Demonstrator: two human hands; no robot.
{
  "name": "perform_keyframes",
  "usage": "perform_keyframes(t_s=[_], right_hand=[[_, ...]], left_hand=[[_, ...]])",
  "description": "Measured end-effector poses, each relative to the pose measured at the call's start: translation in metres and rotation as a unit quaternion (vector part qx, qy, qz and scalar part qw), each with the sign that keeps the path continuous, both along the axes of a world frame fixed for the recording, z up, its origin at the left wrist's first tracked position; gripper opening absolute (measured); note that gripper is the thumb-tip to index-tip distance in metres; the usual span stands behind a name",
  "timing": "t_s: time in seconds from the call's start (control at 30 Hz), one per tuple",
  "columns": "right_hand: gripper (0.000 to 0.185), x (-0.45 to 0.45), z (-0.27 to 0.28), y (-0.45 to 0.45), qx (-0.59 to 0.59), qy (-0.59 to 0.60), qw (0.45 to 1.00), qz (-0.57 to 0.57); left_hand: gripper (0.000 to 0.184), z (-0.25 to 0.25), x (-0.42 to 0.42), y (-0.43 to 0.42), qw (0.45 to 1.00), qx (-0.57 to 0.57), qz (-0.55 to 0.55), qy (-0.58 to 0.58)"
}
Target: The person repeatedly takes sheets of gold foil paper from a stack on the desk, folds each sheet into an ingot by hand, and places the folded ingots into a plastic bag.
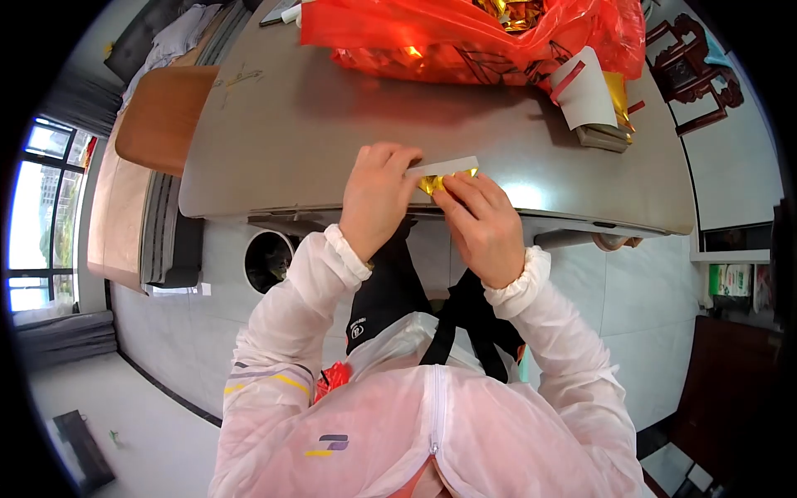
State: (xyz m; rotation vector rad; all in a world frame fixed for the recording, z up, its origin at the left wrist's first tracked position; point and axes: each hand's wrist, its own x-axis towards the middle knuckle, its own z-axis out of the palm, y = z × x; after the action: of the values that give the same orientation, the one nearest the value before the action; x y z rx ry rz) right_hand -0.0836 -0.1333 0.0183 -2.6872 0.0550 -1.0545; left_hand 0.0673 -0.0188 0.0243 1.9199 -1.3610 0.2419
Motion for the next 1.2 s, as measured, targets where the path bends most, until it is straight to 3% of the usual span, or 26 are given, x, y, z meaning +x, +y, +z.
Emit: perform_keyframes(t_s=[0.1, 0.2, 0.33, 0.53, 0.6, 0.7, 0.8, 0.9, 1.03, 1.2], right_hand=[[0.027, 0.003, 0.007, -0.011, 0.104, 0.042, 0.993, 0.043], [0.025, 0.014, 0.011, -0.032, 0.085, 0.058, 0.992, 0.074], [0.027, 0.032, 0.011, -0.056, 0.062, 0.07, 0.993, 0.074], [0.017, 0.039, 0.024, -0.082, 0.082, 0.238, 0.963, 0.098], [0.016, 0.04, 0.023, -0.087, 0.089, 0.235, 0.96, 0.124], [0.013, 0.036, 0.017, -0.09, 0.089, 0.19, 0.965, 0.157], [0.009, 0.032, 0.011, -0.087, 0.064, 0.125, 0.976, 0.165], [0.009, 0.027, 0.007, -0.083, 0.001, 0.086, 0.981, 0.172], [0.018, 0.01, 0.012, -0.076, -0.069, 0.059, 0.983, 0.161], [0.031, -0.003, 0.009, -0.073, -0.079, 0.063, 0.989, 0.111]], left_hand=[[0.018, 0.013, 0.002, -0.005, 0.995, 0.096, -0.018, 0.001], [0.025, 0.033, 0.016, -0.016, 0.972, 0.227, -0.049, 0.041], [0.026, 0.03, 0.035, -0.027, 0.958, 0.255, -0.121, 0.046], [0.023, 0.043, 0.035, -0.034, 0.933, 0.304, -0.132, 0.138], [0.021, 0.037, 0.039, -0.033, 0.933, 0.298, -0.154, 0.132], [0.016, 0.027, 0.031, -0.025, 0.966, 0.209, -0.15, 0.031], [0.012, 0.02, 0.009, -0.012, 0.983, 0.144, -0.063, -0.099], [0.013, 0.026, -0.01, 0.0, 0.95, 0.164, -0.1, -0.247], [0.029, 0.014, -0.024, 0.015, 0.934, 0.126, -0.071, -0.326], [0.041, 0.008, -0.034, 0.018, 0.953, 0.107, -0.019, -0.283]])
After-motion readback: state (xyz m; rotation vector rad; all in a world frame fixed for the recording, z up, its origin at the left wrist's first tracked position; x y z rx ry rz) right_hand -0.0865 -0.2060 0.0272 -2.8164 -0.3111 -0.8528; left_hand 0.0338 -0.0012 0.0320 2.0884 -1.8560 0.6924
